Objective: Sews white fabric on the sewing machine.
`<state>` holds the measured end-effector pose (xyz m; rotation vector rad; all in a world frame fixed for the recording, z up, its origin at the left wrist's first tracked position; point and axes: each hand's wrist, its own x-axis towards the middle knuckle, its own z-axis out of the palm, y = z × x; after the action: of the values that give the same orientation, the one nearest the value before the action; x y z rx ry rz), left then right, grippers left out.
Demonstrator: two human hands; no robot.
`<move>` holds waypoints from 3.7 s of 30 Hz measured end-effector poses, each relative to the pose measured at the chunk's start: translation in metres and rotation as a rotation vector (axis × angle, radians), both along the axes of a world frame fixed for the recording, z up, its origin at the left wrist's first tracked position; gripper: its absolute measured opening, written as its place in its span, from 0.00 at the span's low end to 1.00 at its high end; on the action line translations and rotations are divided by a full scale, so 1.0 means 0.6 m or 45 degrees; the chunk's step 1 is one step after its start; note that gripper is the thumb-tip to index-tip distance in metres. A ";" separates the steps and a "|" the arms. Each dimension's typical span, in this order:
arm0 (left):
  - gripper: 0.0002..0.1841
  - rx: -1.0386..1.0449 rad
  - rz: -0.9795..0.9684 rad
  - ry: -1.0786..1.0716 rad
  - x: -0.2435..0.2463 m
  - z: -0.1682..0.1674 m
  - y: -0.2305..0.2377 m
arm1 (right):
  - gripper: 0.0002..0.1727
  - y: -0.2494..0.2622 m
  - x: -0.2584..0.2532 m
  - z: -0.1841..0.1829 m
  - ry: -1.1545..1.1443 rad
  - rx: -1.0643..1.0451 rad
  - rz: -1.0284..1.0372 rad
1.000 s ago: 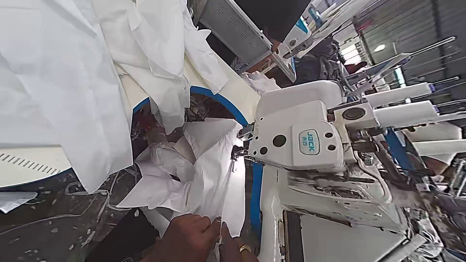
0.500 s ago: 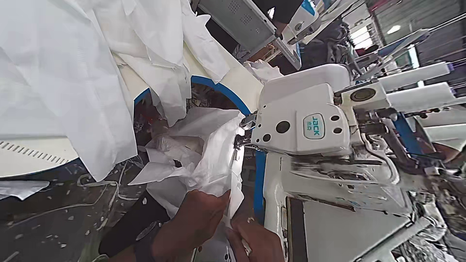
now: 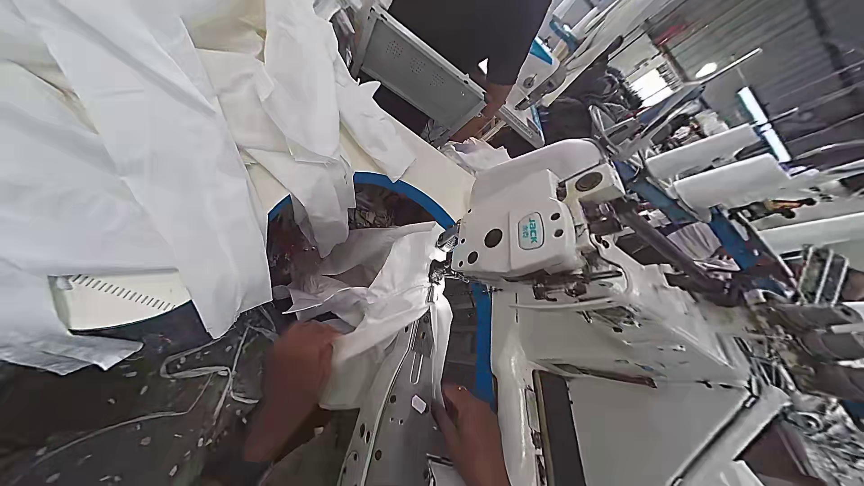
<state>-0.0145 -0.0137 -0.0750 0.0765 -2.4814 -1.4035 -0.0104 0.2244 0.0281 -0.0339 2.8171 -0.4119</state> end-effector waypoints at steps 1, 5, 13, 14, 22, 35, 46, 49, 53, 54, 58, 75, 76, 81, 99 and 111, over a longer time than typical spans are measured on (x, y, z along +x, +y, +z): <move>0.09 0.090 -0.140 -0.102 -0.005 -0.002 -0.034 | 0.09 0.023 -0.001 -0.026 -0.005 -0.225 -0.008; 0.13 0.221 -1.004 -0.142 -0.034 0.086 -0.073 | 0.12 0.055 0.001 -0.004 0.237 -0.570 0.259; 0.14 -0.011 -0.204 0.408 0.047 0.073 0.097 | 0.08 -0.009 0.074 0.036 0.473 0.063 0.404; 0.14 0.034 -0.208 0.478 0.052 0.068 0.104 | 0.06 -0.020 0.074 0.045 0.492 0.035 0.409; 0.15 0.207 -0.326 0.495 0.013 0.045 0.104 | 0.06 -0.060 0.034 0.056 0.490 0.158 0.461; 0.15 0.306 -0.471 0.204 -0.017 0.066 0.074 | 0.05 -0.032 0.016 -0.007 0.658 -0.386 0.219; 0.12 0.121 -0.239 0.361 -0.023 0.069 0.111 | 0.11 -0.067 -0.020 -0.019 0.849 0.162 0.182; 0.14 0.142 -0.338 0.264 -0.014 0.072 0.100 | 0.10 -0.069 -0.011 -0.014 0.824 0.035 0.184; 0.12 0.233 -0.389 0.221 -0.022 0.073 0.087 | 0.10 -0.070 -0.010 -0.001 0.735 -0.101 0.142; 0.12 0.228 -0.393 0.219 -0.020 0.074 0.088 | 0.11 -0.073 -0.011 0.002 0.733 -0.085 0.128; 0.11 0.137 -0.245 0.261 -0.021 0.083 0.097 | 0.12 -0.090 -0.012 0.039 0.399 0.181 0.140; 0.04 -0.190 -0.513 0.483 -0.045 0.096 0.067 | 0.08 -0.078 0.016 -0.008 1.161 0.196 0.433; 0.04 -0.141 -0.713 0.475 -0.066 0.098 0.052 | 0.06 -0.077 0.013 -0.012 1.184 0.133 0.409; 0.08 0.090 -1.164 0.269 -0.100 0.104 0.034 | 0.06 -0.078 0.014 -0.019 1.198 0.042 0.395; 0.08 0.253 -0.251 0.552 -0.055 0.048 0.124 | 0.11 -0.073 -0.039 -0.022 1.243 0.011 0.257; 0.07 0.032 -0.135 0.635 -0.139 0.044 0.142 | 0.12 -0.076 -0.088 -0.056 1.263 -0.114 0.219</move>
<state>-0.0980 0.0718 -0.0487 -0.3612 -2.0778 -1.2996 -0.0633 0.1787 -0.0057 -0.6646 3.6975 -0.6022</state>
